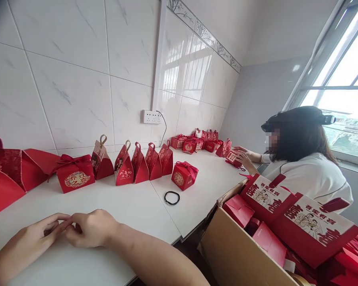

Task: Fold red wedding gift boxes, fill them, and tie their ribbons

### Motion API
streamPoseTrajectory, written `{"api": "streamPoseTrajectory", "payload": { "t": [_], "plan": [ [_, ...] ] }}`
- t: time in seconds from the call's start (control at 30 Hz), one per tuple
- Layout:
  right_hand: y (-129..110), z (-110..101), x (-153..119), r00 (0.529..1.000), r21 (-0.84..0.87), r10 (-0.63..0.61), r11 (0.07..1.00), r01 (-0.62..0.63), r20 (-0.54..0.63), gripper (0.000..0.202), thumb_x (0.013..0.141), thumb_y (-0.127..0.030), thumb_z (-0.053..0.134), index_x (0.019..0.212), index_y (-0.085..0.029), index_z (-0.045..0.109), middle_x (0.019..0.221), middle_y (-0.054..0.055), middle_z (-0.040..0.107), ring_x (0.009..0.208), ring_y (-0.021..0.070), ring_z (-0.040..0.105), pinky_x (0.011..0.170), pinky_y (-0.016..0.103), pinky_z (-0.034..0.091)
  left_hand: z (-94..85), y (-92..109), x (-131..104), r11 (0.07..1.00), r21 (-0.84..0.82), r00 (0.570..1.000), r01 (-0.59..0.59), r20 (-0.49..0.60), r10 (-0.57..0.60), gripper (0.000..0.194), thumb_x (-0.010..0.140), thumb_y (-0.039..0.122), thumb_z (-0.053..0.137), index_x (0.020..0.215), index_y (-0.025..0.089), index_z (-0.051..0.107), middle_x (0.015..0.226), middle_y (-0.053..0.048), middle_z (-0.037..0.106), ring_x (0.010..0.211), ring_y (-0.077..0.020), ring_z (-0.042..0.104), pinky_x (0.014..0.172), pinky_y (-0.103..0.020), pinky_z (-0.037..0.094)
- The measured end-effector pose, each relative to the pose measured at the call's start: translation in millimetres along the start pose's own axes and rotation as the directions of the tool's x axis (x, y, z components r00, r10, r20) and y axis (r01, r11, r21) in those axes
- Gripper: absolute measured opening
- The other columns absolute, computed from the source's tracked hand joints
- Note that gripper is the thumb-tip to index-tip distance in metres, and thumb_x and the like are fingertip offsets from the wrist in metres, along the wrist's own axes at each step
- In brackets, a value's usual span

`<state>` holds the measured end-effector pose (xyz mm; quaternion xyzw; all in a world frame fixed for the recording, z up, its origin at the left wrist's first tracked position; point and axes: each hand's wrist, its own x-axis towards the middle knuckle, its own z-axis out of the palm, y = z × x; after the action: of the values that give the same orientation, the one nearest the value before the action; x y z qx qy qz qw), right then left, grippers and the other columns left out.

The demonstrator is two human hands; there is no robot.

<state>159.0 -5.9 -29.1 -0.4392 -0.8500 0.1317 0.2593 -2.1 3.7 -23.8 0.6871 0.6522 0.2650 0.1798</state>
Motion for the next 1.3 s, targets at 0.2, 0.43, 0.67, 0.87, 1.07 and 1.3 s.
{"api": "streamPoseTrajectory", "payload": {
  "t": [0.2,0.43,0.67,0.87,1.07,1.3],
  "plan": [
    [-0.6,2.4,-0.1,1.0,-0.074,-0.009,0.997,0.011,0.02,0.028,0.082,-0.026,0.053,0.108,-0.023,0.061,0.069,-0.004,0.067,0.06,0.014,0.064,0.062,0.022,0.05,-0.2,-2.2,1.5,0.996,-0.052,0.986,0.069,0.154,-0.061,0.028,0.065,0.052,0.044,0.076,0.032,0.061,0.071,0.004,0.07,0.071,-0.0215,0.064,0.059,-0.024,0.044],
    [-3.1,2.2,-1.3,0.999,-0.128,-0.011,0.992,0.016,0.039,0.03,0.082,-0.027,0.053,0.111,-0.022,0.06,0.074,-0.003,0.069,0.062,0.0146,0.065,0.063,0.023,0.05,-0.1,-1.1,0.9,0.994,-0.042,0.981,0.103,0.168,-0.095,0.032,0.065,0.053,0.042,0.078,0.03,0.059,0.073,0.004,0.07,0.073,-0.0217,0.064,0.062,-0.025,0.045],
    [-2.4,1.3,-0.9,0.999,-0.123,-0.019,0.992,0.024,0.036,0.026,0.082,-0.029,0.053,0.107,-0.023,0.06,0.076,-0.004,0.07,0.062,0.0144,0.065,0.064,0.023,0.05,-1.3,-0.4,1.8,0.994,0.003,0.973,0.108,0.204,-0.107,0.043,0.062,0.059,0.036,0.085,0.03,0.057,0.082,0.002,0.071,0.08,-0.0224,0.065,0.066,-0.026,0.046],
    [-4.5,-0.5,-1.4,0.998,-0.148,-0.007,0.989,0.017,0.068,0.027,0.083,-0.028,0.053,0.108,-0.021,0.06,0.078,-0.003,0.07,0.064,0.0151,0.066,0.064,0.023,0.05,-2.5,4.0,0.6,0.991,0.054,0.962,0.12,0.24,-0.13,0.051,0.061,0.06,0.029,0.091,0.028,0.054,0.087,0.001,0.07,0.083,-0.0209,0.064,0.07,-0.025,0.045],
    [-2.1,1.2,-0.6,0.998,-0.14,-0.009,0.99,0.019,0.067,0.027,0.083,-0.028,0.053,0.108,-0.022,0.06,0.076,-0.003,0.069,0.064,0.0156,0.065,0.064,0.023,0.049,-2.3,2.9,0.3,0.992,0.015,0.966,0.127,0.223,-0.127,0.044,0.06,0.058,0.033,0.085,0.03,0.055,0.08,0.003,0.07,0.081,-0.021,0.064,0.068,-0.025,0.045],
    [5.2,3.6,-2.8,0.986,0.074,-0.08,0.993,0.091,-0.147,0.018,0.075,-0.021,0.058,0.092,-0.024,0.06,0.058,-0.007,0.057,0.051,0.0117,0.056,0.054,0.021,0.045,4.4,-5.0,1.3,1.0,-0.017,0.991,-0.002,0.132,0.004,0.032,0.071,0.052,0.039,0.082,0.029,0.058,0.066,0.006,0.066,0.066,-0.0178,0.062,0.061,-0.023,0.042]
  ]
}}
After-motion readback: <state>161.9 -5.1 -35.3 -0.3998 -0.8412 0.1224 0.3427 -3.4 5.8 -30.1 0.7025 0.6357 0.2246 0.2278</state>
